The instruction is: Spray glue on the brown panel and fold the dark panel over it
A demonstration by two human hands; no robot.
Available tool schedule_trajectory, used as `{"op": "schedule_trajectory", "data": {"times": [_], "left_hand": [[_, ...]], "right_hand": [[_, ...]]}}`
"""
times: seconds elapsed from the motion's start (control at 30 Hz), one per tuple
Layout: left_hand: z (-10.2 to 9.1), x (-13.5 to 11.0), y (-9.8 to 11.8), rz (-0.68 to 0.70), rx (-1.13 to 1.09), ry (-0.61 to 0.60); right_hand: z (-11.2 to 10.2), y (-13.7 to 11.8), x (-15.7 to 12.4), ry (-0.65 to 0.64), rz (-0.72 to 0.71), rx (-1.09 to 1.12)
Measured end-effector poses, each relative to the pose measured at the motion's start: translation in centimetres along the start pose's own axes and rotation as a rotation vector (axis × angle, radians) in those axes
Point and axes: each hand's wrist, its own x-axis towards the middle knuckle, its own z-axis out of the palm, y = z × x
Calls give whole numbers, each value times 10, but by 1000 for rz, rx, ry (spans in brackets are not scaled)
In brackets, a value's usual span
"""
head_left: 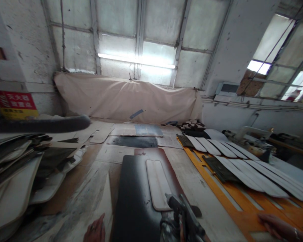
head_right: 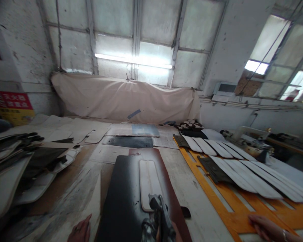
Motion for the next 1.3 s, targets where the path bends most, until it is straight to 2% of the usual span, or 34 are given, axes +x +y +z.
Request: {"op": "schedule_trajectory", "data": {"times": [0.07, 0.13, 0.27, 0.33, 0.4, 0.57, 0.67, 0.77, 0.87, 0.97, 1.13, 1.3], "left_hand": [[-3, 1, 3, -30, -27, -34], [-6, 2, 6, -60, -45, -52], [-11, 3, 12, -97, -51, -46], [-13, 4, 14, -86, -44, -40], [-15, 5, 16, -82, -36, -43], [-18, 7, 20, -112, -28, -44], [-20, 6, 22, -80, -22, -45], [-23, 7, 23, -58, -19, -58], [-27, 10, 25, -63, -48, -74], [-30, 13, 26, -73, -71, -76], [-30, 14, 24, -85, -60, -90], [-24, 11, 20, -84, -53, -97]], "right_hand": [[-4, 9, 6, 33, 34, 6], [-16, 32, 22, 41, 110, 18], [-50, 87, 57, -89, 260, 27], [-59, 99, 65, -133, 289, 18], [-59, 96, 64, -130, 289, 7], [-39, 59, 40, -54, 181, -64], [-34, 49, 34, -52, 115, -116], [-36, 53, 36, -42, 85, -137], [-38, 58, 38, -10, 187, -64], [-37, 57, 37, -4, 187, -34], [-41, 60, 38, -21, 85, -80], [-56, 90, 51, -83, -116, -77]]}}
